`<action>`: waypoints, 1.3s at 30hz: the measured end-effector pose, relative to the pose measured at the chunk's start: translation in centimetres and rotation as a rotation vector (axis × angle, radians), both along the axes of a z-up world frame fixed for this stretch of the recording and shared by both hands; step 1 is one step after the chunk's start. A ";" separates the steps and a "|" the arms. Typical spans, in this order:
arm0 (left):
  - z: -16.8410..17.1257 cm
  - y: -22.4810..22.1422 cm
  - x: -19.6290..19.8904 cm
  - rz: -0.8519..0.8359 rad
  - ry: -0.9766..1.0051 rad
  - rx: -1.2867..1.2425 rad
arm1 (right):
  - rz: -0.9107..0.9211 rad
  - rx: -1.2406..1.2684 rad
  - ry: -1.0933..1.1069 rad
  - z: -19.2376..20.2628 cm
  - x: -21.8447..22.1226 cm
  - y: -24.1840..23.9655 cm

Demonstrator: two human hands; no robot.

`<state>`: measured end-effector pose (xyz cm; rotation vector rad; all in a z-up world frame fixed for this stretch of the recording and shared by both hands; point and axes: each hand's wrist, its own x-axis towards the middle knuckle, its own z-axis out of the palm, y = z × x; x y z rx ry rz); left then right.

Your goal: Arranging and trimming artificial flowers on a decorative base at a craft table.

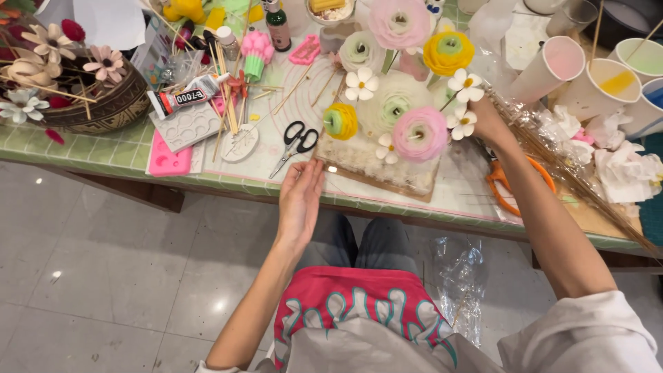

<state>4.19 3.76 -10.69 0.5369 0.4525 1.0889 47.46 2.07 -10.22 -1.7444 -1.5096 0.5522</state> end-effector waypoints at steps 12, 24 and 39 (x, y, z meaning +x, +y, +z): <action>0.1 8.2 1.8 -0.076 0.134 0.086 | -0.241 -0.339 0.301 6.2 -5.8 -7.4; 8.9 5.7 0.2 0.373 0.532 0.667 | -0.247 0.239 -0.027 5.2 -10.1 -11.2; 18.7 7.0 15.5 -0.047 0.772 1.384 | -0.268 0.419 0.026 1.7 -12.0 -8.0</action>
